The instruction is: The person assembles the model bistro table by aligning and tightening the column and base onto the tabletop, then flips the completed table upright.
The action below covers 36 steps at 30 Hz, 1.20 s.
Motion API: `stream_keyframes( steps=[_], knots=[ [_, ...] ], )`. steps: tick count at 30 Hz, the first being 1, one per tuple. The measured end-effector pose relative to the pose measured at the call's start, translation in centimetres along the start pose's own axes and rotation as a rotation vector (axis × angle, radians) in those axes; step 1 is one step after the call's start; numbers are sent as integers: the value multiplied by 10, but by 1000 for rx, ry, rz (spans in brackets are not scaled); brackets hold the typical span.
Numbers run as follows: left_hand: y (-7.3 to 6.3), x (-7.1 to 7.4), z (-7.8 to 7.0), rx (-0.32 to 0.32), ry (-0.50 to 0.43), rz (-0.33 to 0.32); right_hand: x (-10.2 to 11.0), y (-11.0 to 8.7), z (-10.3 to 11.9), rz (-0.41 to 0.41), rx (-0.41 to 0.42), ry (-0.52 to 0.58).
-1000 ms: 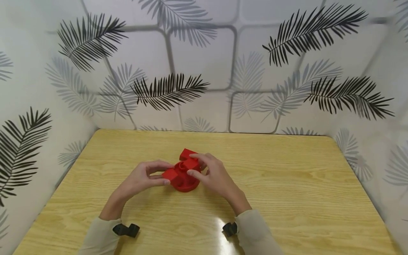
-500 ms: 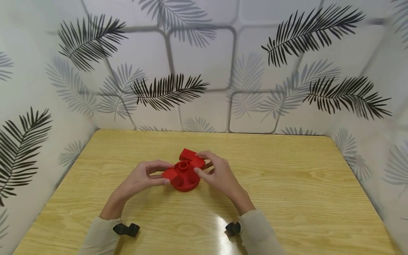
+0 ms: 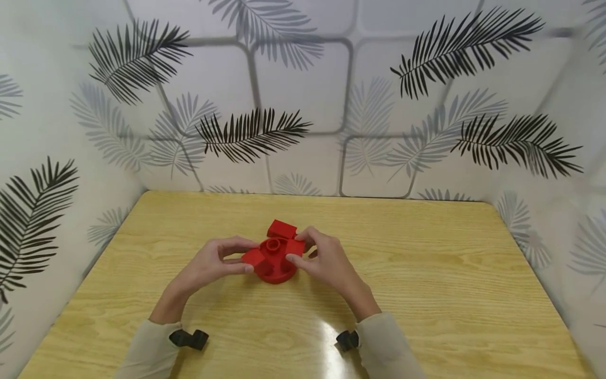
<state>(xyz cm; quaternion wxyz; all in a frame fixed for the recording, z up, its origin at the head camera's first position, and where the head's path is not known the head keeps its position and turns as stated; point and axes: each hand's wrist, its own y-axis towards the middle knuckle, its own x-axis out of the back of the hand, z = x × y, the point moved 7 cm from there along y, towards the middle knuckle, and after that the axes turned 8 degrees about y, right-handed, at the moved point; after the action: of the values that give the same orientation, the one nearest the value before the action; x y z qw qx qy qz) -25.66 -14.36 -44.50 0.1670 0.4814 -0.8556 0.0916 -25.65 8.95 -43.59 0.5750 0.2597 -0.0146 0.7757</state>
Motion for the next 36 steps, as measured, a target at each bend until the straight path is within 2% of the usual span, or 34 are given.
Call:
stream_keyframes(
  steps=[14,21,29,36],
  knots=[
    [1,1,-1,-11,27,-10,-4,0,2,-55,40,-71],
    [1,1,0,-19,0,-7,-6,-1,2,-69,23,-92],
    [1,1,1,-11,4,-12,-6,-1,2,-75,18,-65],
    [0,0,-2,-25,11,1,-5,-2,-1,-27,-5,-23]
  ],
)
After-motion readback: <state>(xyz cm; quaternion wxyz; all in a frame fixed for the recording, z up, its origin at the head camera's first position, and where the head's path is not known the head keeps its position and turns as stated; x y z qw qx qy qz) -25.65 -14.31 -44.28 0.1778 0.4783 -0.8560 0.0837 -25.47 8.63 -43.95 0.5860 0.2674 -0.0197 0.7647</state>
